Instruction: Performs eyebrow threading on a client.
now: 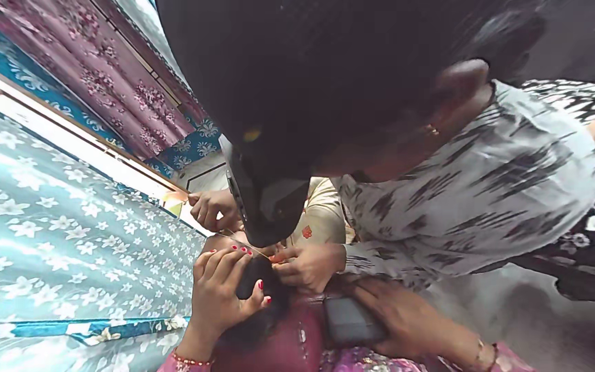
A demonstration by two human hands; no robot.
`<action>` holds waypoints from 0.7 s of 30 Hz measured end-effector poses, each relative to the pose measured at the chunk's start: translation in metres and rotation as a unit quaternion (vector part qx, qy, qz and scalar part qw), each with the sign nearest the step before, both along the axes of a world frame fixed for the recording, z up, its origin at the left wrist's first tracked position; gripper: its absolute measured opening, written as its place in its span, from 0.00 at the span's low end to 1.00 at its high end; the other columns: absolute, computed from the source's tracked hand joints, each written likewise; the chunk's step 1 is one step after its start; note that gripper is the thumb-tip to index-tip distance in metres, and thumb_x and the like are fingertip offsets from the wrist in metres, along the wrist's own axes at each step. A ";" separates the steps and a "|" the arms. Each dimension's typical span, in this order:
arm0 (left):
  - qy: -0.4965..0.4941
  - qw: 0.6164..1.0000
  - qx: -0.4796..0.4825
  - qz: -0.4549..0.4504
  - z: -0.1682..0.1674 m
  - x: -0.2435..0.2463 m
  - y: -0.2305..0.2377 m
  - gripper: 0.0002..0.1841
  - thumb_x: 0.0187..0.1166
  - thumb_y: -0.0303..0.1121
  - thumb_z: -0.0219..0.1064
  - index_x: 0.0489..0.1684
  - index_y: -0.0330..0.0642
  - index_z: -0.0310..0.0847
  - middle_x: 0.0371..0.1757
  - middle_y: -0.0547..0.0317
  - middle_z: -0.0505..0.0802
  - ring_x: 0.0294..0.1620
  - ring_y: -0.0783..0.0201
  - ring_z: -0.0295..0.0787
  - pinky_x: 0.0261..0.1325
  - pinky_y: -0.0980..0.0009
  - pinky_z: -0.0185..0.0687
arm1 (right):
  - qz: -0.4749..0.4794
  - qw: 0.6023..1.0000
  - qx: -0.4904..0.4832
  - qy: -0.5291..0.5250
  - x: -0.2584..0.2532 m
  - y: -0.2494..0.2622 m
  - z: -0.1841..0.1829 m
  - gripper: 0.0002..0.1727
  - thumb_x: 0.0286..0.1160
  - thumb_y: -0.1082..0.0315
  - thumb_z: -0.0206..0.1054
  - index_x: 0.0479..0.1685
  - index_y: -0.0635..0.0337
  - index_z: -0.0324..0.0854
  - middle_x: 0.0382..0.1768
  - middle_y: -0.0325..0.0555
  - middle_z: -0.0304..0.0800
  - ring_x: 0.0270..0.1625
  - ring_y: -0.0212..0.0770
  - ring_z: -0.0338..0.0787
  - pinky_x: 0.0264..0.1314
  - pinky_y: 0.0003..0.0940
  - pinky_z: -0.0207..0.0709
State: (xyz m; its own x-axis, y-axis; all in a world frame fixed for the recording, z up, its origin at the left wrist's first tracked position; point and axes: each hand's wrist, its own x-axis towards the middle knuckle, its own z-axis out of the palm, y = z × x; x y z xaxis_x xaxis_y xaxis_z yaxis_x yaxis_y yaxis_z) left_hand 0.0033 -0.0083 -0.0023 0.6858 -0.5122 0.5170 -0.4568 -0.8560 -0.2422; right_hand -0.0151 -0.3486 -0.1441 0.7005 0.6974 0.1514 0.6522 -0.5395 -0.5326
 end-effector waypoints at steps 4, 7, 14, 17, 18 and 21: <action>0.002 1.000 -0.002 0.000 0.000 0.000 0.000 0.38 0.77 0.71 0.44 0.51 0.50 0.93 0.53 0.56 0.96 0.62 0.56 0.85 0.75 0.56 0.62 | -0.005 1.000 0.000 -0.006 -0.001 0.000 0.001 0.51 0.33 0.41 0.87 0.68 0.56 0.80 0.62 0.57 0.89 0.66 0.63 0.88 0.57 0.66 0.83; 0.002 1.000 -0.002 0.001 0.000 0.000 0.000 0.38 0.77 0.71 0.44 0.51 0.50 0.93 0.53 0.55 0.96 0.62 0.56 0.86 0.75 0.56 0.62 | -0.002 1.000 -0.004 0.003 -0.001 0.000 0.000 0.52 0.33 0.41 0.87 0.70 0.56 0.79 0.62 0.58 0.89 0.67 0.63 0.88 0.58 0.66 0.82; 0.000 1.000 -0.007 0.002 -0.001 0.000 0.001 0.39 0.76 0.71 0.44 0.51 0.49 0.93 0.53 0.55 0.95 0.62 0.56 0.85 0.74 0.57 0.61 | -0.001 1.000 0.005 -0.006 0.000 0.000 -0.001 0.51 0.32 0.42 0.87 0.68 0.56 0.80 0.61 0.57 0.90 0.66 0.61 0.89 0.57 0.64 0.83; 0.000 1.000 -0.007 0.002 -0.001 0.000 0.001 0.39 0.77 0.71 0.44 0.51 0.49 0.92 0.53 0.55 0.95 0.62 0.55 0.86 0.74 0.56 0.63 | -0.001 1.000 0.003 -0.004 0.000 0.000 0.001 0.50 0.33 0.42 0.87 0.67 0.56 0.80 0.59 0.57 0.90 0.64 0.61 0.89 0.56 0.63 0.84; 0.001 1.000 -0.007 0.003 0.000 0.000 0.001 0.40 0.77 0.72 0.43 0.51 0.49 0.92 0.53 0.55 0.95 0.62 0.55 0.86 0.74 0.56 0.63 | 0.001 1.000 -0.001 0.001 0.000 0.000 0.004 0.50 0.33 0.42 0.87 0.67 0.57 0.79 0.59 0.57 0.90 0.64 0.62 0.89 0.56 0.63 0.83; 0.004 1.000 -0.008 0.003 -0.001 -0.001 0.003 0.40 0.77 0.72 0.43 0.50 0.49 0.92 0.52 0.55 0.95 0.62 0.55 0.86 0.74 0.56 0.63 | 0.002 1.000 -0.006 0.013 0.000 0.000 0.007 0.50 0.33 0.43 0.87 0.67 0.58 0.79 0.59 0.58 0.90 0.64 0.63 0.89 0.57 0.64 0.82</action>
State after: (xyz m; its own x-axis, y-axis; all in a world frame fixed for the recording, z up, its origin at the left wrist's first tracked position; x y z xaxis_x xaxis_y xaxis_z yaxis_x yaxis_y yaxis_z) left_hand 0.0026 -0.0057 -0.0033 0.6923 -0.5003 0.5201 -0.4540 -0.8621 -0.2250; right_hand -0.0155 -0.3489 -0.1368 0.7010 0.7022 0.1249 0.6408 -0.5433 -0.5424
